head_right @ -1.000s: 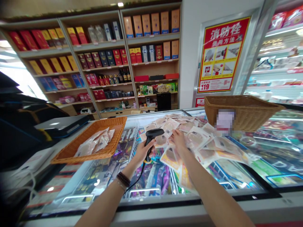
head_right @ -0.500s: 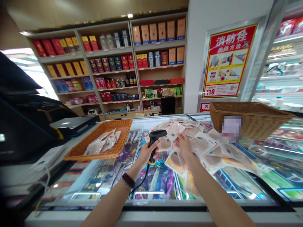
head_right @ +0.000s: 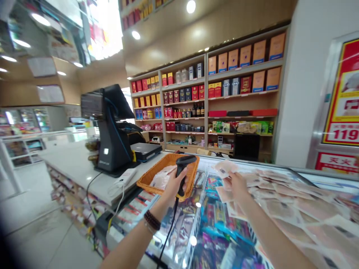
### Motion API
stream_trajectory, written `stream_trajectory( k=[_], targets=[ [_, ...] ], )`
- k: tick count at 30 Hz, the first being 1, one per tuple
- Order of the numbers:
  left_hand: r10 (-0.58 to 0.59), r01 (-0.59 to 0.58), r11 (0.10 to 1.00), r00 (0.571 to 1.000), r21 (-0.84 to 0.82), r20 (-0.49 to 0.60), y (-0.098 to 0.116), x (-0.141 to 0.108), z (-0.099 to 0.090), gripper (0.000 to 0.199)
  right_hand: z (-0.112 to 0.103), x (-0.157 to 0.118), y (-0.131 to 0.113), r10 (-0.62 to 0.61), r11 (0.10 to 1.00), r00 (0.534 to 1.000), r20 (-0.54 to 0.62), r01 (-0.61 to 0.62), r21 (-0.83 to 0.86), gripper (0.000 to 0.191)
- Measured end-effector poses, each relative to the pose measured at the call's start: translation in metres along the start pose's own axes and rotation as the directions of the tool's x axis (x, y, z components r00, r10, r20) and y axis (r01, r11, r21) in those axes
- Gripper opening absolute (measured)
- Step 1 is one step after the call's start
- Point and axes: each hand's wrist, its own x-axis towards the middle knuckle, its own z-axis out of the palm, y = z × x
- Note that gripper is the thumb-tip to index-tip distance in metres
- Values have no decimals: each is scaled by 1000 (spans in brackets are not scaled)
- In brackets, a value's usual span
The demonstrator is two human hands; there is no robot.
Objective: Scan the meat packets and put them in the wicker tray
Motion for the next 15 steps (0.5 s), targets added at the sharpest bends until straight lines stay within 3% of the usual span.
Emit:
stream_trajectory(
  k=[3, 8, 12, 15],
  targets=[
    [71, -66, 995, 995, 68, -72, 15, 2, -45, 70, 64, -11, 22, 124, 991, 988, 96, -119, -58, 22],
    [64, -19, 986, 959, 165, -274, 29, 0, -115, 76, 152, -25, 68, 208, 971, 943, 259, -168, -168, 18],
    [98, -32, 980, 935, 195, -341, 29, -12, -155, 74, 202, -27, 104, 216, 939, 913, 345, -98, -329, 17],
    [106, -31, 979, 920, 200, -376, 23, -24, -172, 71, 221, -28, 126, 221, 930, 895, 389, -74, -359, 20]
  ],
)
